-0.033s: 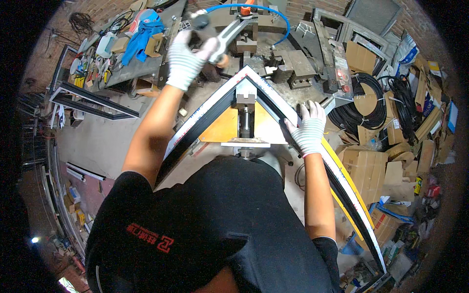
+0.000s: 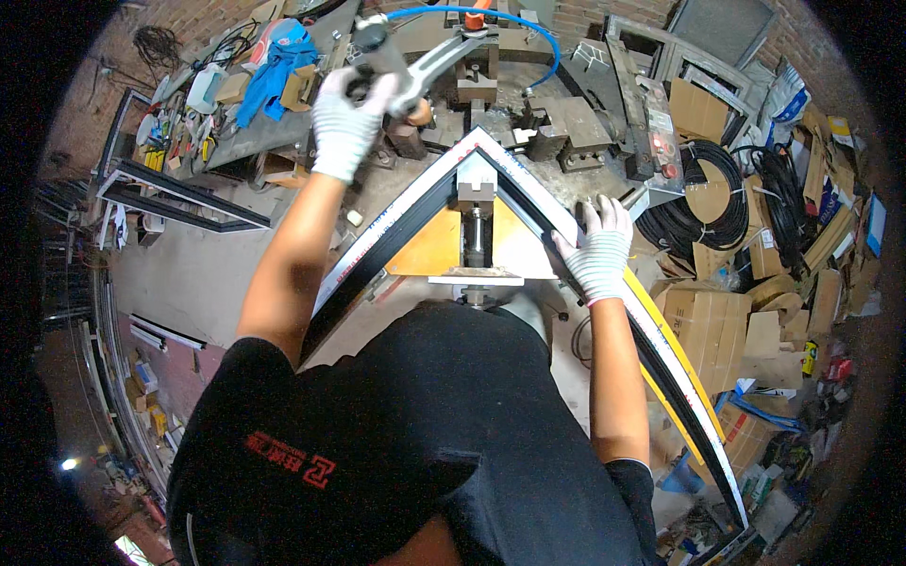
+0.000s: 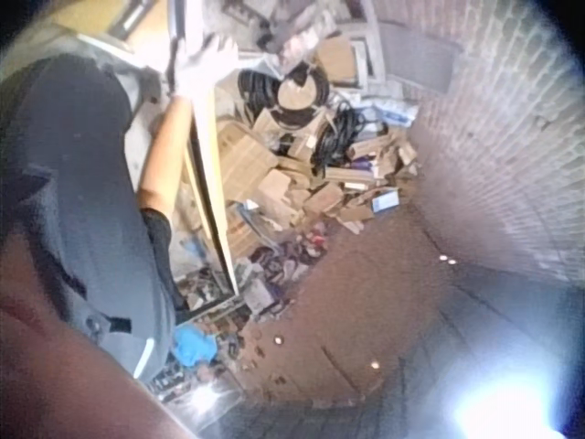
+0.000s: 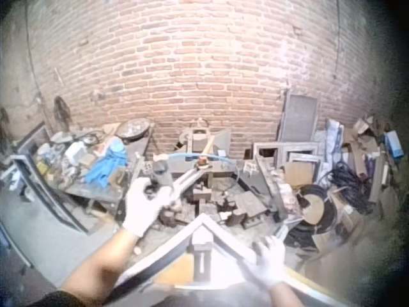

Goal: The person assembles a rectangular window frame by placing aluminum profiles into a corner-joining machine, clamping each corner, and operating the machine to join them. After completing the frame, the person hands it to a coworker and retrieves another profile.

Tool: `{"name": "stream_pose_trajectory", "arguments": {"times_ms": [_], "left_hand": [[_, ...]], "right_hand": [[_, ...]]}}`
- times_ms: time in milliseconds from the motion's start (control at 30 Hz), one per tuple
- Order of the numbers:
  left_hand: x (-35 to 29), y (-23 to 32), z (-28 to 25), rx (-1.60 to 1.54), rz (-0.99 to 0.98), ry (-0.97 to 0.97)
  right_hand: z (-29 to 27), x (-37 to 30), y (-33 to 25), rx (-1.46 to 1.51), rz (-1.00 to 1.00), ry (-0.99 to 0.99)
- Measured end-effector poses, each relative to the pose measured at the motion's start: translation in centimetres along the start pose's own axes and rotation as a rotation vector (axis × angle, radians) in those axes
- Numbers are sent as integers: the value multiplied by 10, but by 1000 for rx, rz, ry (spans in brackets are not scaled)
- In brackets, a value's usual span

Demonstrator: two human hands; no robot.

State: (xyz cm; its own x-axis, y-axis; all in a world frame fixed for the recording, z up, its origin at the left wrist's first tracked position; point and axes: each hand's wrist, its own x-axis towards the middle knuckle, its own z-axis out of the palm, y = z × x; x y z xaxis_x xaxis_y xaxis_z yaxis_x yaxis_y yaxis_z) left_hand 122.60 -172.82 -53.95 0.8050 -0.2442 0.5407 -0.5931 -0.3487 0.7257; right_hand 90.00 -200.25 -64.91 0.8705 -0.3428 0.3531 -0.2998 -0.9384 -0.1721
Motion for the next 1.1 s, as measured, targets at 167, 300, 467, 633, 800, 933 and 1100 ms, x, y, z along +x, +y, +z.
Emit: {"name": "stream_pose_trajectory", "arguments": {"times_ms": [167,300,467,633,800,933,1100], "left_hand": [[-89,-47,-72,136,-88,69],[-188,-51,-128,448,-183,-195],[-257,-53,-158,624,-460,-460],[-259,-59,-151,670,-444,-546],[-251,-52,-146,760,-514,-601],[-251,-54,-144,732,-560,-610],[-252,-56,-145,692,-606,-606]], "right_hand": [[-20,-36,28,-5,27,-33],[-49,-91,70,-59,108,-160],[-65,-134,110,-30,225,-388],[-63,-134,116,9,220,-438],[-64,-135,113,6,239,-428],[-62,-136,115,5,225,-436],[-64,-134,113,-7,248,-439]]}}
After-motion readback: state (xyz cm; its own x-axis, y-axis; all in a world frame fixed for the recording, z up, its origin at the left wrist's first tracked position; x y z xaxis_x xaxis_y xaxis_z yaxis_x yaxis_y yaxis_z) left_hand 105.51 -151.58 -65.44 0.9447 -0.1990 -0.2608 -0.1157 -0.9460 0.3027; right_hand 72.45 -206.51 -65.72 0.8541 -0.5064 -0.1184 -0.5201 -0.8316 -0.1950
